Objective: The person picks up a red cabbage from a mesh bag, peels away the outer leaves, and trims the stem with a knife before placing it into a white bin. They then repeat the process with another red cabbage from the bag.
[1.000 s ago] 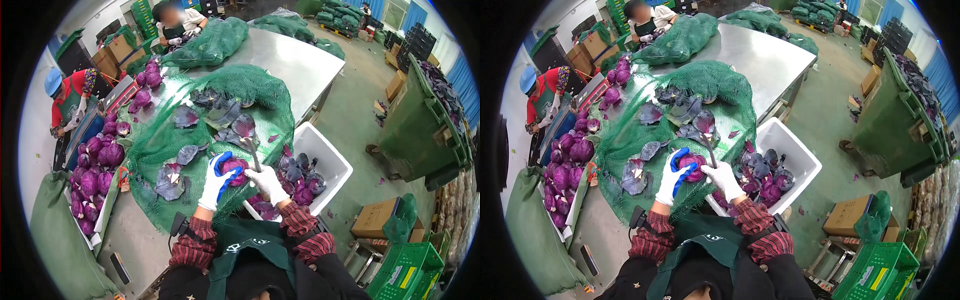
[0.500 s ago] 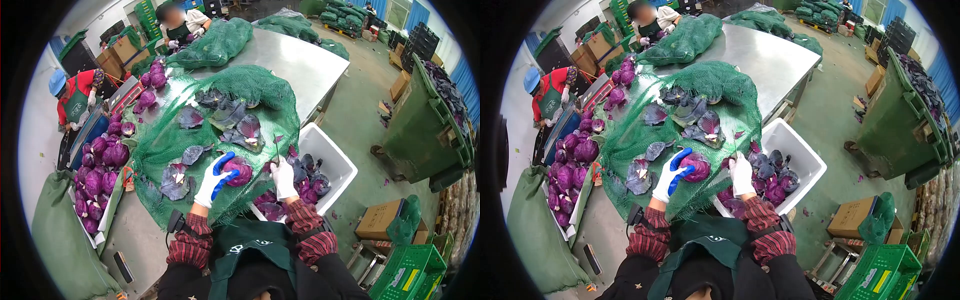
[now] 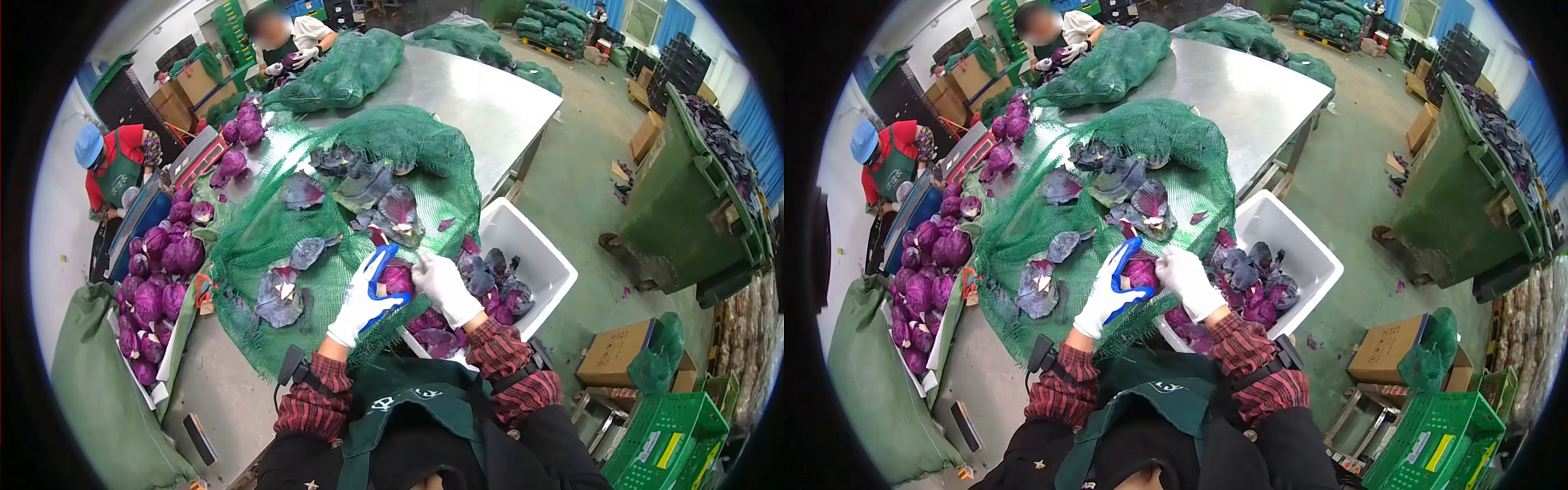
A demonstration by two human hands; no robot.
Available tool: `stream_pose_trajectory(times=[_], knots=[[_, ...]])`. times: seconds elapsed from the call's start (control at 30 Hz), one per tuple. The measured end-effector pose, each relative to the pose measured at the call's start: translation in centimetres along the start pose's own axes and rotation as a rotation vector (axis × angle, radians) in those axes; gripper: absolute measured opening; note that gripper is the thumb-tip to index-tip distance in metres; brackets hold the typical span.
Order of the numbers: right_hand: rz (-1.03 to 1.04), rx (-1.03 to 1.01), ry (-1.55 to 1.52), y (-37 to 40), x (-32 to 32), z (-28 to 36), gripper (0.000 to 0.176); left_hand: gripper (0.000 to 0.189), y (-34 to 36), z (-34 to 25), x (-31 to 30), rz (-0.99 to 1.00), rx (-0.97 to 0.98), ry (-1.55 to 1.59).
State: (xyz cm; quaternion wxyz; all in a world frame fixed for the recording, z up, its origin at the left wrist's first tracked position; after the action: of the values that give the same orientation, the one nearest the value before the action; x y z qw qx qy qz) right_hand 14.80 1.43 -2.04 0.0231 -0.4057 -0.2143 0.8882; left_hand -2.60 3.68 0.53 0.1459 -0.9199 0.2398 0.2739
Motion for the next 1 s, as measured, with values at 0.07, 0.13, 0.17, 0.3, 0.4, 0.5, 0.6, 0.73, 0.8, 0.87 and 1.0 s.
stream_pose_trajectory(times=[0.07,0.13,0.17,0.3,0.4,0.5,0.6,0.73,0.8,0.87,1.0], knots=[[-0.220,0.198,0.071,0.9,1.1,-4.2,0.019,0.092,0.3,0.6,0.1,-0.061,0.073,-0.065],[-0.232,0.392,-0.028,2.0,2.8,-8.4,0.021,0.093,0.7,0.6,0.1,-0.036,0.012,0.009],[-0.243,0.443,-0.283,1.9,1.6,-6.5,0.022,0.094,0.7,0.7,0.1,-0.010,-0.049,0.087],[0.070,0.180,-0.356,1.1,-0.7,-0.2,0.028,0.097,0.4,1.6,0.6,0.037,-0.062,0.338],[0.112,0.324,-0.655,0.8,-0.3,-0.5,0.032,0.090,0.5,1.6,0.7,-0.005,-0.035,0.330],[0.186,0.089,-0.250,0.0,-1.6,0.5,0.035,0.091,0.6,1.2,0.7,-0.015,-0.014,0.108],[0.161,0.119,-0.172,-0.3,-2.0,2.8,0.034,0.094,1.1,3.7,1.8,-0.102,0.005,-0.062],[0.056,0.166,0.126,0.0,-1.0,-0.8,0.014,0.091,1.3,1.5,0.8,-0.030,-0.006,0.013],[-0.023,0.379,-0.033,0.1,-1.0,-4.5,0.010,0.092,1.5,1.1,0.6,-0.021,-0.037,0.025],[-0.111,0.461,-0.508,0.1,-1.8,-2.9,0.016,0.093,1.4,1.1,0.7,-0.011,-0.039,-0.018],[0.167,0.154,-0.338,-1.4,-2.9,2.5,0.027,0.094,1.2,1.9,1.3,-0.031,-0.009,-0.037]])
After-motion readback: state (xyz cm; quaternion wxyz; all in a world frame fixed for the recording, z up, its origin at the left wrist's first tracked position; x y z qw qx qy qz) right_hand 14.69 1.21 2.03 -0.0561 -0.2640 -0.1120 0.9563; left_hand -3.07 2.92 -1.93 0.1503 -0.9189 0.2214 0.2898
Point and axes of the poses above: each hand's wrist, its own y-axis away from the middle knuckle, its own x-axis out of the palm, z = x × y, the point moved 2 cm from there along -y, towards the middle knuckle, and after that the axes turned 9 degrees about -x, right-handed, at the moved point
